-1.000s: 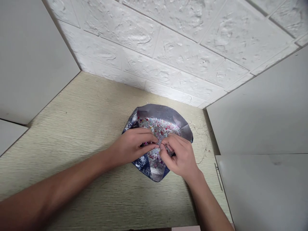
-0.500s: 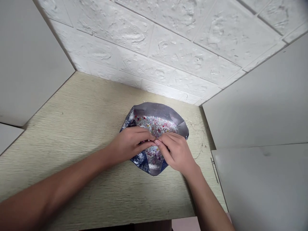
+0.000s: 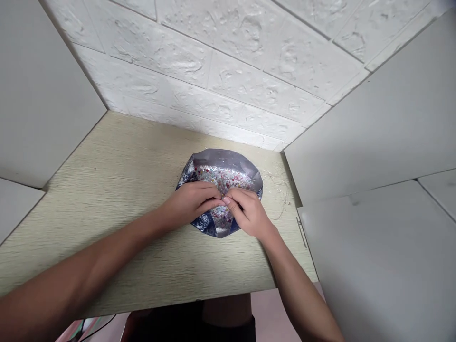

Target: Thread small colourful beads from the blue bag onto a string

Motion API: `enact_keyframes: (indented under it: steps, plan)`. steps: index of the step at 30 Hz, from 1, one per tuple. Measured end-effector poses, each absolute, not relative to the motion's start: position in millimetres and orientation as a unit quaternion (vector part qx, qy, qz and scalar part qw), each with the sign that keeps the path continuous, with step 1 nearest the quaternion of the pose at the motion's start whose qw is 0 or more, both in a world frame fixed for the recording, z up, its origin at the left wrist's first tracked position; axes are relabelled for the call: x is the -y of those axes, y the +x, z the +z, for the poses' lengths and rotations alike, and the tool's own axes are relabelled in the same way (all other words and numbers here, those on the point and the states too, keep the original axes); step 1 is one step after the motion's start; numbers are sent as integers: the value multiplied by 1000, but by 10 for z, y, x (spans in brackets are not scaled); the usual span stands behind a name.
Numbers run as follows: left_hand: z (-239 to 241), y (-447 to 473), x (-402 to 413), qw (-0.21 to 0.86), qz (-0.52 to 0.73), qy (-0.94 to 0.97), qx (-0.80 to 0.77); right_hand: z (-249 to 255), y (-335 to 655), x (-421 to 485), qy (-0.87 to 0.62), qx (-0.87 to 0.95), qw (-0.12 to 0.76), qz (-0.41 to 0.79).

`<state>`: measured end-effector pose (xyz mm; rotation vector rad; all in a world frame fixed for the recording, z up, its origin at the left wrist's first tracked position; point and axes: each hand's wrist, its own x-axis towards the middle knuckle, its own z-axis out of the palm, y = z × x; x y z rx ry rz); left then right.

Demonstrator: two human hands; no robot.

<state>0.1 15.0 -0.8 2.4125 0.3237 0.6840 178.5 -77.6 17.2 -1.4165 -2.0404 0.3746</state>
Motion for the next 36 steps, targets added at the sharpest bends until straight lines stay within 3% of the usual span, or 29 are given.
enact_keyframes:
  steps: [9,19,36]
  plan:
    - [44,-4,-113,324,254,902,-131,112,1754,764,-538,759,337,143]
    - [30,-5,-140,281,281,905,-155,304,1825,535,-526,798,253,150]
    - [-12,50,-400,164,323,910,-201,23,1815,68,-459,796,394,20]
